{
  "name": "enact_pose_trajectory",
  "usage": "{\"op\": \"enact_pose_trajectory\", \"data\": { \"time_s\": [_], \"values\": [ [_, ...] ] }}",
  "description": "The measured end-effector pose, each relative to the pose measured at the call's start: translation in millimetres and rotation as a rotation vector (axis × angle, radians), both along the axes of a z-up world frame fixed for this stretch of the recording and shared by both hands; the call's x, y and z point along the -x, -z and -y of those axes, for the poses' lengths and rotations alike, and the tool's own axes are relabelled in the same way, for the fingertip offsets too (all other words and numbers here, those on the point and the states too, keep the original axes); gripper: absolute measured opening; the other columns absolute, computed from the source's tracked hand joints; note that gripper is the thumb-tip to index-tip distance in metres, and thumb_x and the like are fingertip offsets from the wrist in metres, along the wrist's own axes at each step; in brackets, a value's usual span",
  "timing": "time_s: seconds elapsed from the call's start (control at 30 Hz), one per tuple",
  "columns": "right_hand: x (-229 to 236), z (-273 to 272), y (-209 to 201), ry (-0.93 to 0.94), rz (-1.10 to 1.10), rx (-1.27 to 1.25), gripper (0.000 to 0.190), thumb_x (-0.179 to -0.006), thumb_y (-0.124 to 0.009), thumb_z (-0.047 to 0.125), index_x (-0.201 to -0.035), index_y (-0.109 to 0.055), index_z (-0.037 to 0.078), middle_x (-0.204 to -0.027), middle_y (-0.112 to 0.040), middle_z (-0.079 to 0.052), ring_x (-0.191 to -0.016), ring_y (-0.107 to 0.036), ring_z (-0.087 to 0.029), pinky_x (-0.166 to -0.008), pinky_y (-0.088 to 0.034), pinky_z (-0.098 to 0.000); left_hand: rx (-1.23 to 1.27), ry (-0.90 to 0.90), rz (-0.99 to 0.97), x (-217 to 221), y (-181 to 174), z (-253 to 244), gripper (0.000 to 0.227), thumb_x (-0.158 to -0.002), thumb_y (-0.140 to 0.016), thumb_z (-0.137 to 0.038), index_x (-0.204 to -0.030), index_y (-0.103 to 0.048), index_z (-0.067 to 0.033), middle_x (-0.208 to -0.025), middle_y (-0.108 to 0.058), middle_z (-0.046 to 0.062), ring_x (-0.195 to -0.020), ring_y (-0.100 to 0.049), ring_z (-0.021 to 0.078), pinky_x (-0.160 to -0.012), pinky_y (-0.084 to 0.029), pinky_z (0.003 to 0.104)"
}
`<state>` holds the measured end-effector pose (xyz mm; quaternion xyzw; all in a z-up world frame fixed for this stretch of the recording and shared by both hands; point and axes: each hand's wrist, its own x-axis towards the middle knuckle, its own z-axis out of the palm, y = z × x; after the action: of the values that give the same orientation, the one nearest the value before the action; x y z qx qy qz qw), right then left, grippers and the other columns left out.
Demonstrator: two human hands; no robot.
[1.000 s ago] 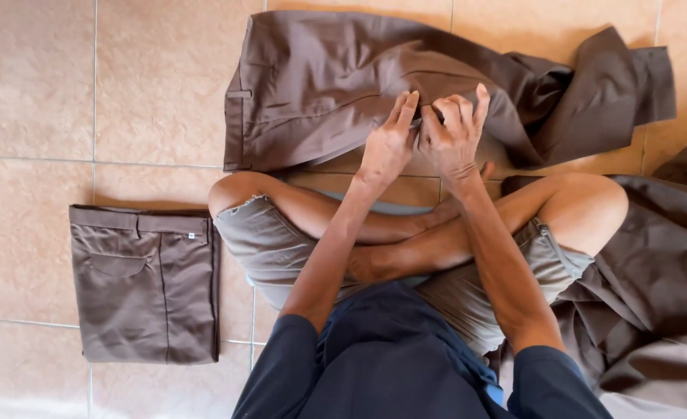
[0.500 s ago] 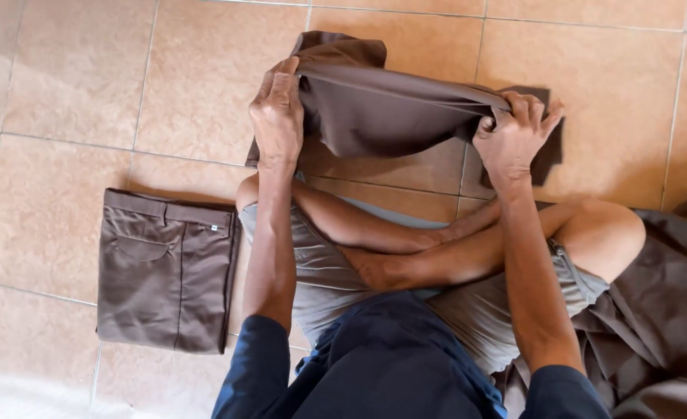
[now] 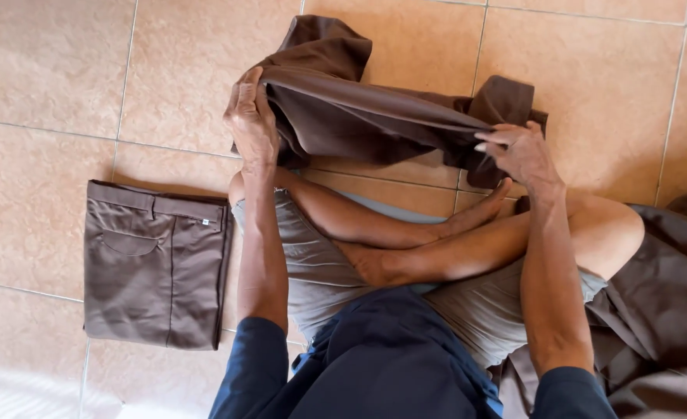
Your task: A person sitting on the floor folding brown trousers into neat squares.
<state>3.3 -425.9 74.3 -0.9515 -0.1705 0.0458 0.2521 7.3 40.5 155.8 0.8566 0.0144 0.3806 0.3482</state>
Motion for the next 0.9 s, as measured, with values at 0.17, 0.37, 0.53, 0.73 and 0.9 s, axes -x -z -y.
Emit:
{"op": "enact_pose_trajectory", "data": {
  "time_s": [0.17, 0.37, 0.53, 0.73, 0.9],
  "values": [
    [-10, -20, -24, 0.240, 0.752, -0.126, 0.027, -0.074, -0.057, -0.024, -0.085, -0.063, 0.000, -0.119, -0.067, -0.014, -0.104, -0.061, -0.028, -0.085, -0.051, -0.0359, 0.060, -0.039, -0.069, 6, 40, -7, 0.026, -0.090, -0.062, 0.010, -0.111, -0.073, 0.0001, -0.095, -0.078, 0.010, -0.073, -0.073, 0.0188, -0.067, -0.061, 0.028],
    [-5, -8, -6, 0.093, 0.478, -0.327, 0.024, -0.073, -0.054, -0.021, -0.089, -0.058, -0.004, -0.093, -0.061, -0.017, -0.082, -0.055, -0.030, -0.079, -0.047, -0.0384, 0.129, -0.173, -0.243, 5, 111, -26, 0.021, -0.087, -0.065, 0.005, -0.102, -0.077, -0.0019, -0.078, -0.078, 0.009, -0.057, -0.067, 0.0171, -0.055, -0.055, 0.029],
    [-14, -22, -32, 0.221, 0.760, -0.271, 0.020, -0.084, -0.064, -0.028, -0.098, -0.066, -0.014, -0.137, -0.055, -0.020, -0.130, -0.052, -0.037, -0.112, -0.042, -0.0430, 0.164, -0.154, -0.092, 0, 123, -29, 0.025, -0.084, -0.059, 0.008, -0.098, -0.077, -0.0014, -0.077, -0.077, 0.009, -0.057, -0.067, 0.0158, -0.050, -0.054, 0.025],
    [-8, 35, 121, 0.206, -0.186, 0.698, 0.012, -0.080, -0.085, 0.014, -0.090, -0.081, 0.010, -0.084, -0.074, -0.014, -0.080, -0.075, -0.035, -0.070, -0.061, -0.0515, 0.222, -0.332, -0.075, -8, 149, -41, 0.022, -0.086, -0.064, 0.001, -0.097, -0.079, -0.0115, -0.083, -0.078, 0.007, -0.076, -0.078, 0.0261, -0.072, -0.063, 0.036],
    [4, 30, 108, 0.142, -0.237, 0.642, 0.050, -0.071, -0.089, 0.021, -0.119, -0.075, 0.016, -0.108, -0.072, -0.017, -0.094, -0.074, -0.041, -0.076, -0.057, -0.0572, 0.237, -0.314, -0.084, -5, 142, -38, 0.021, -0.087, -0.064, 0.001, -0.098, -0.078, -0.0103, -0.084, -0.077, 0.006, -0.077, -0.078, 0.0233, -0.071, -0.063, 0.033]
  ]
}}
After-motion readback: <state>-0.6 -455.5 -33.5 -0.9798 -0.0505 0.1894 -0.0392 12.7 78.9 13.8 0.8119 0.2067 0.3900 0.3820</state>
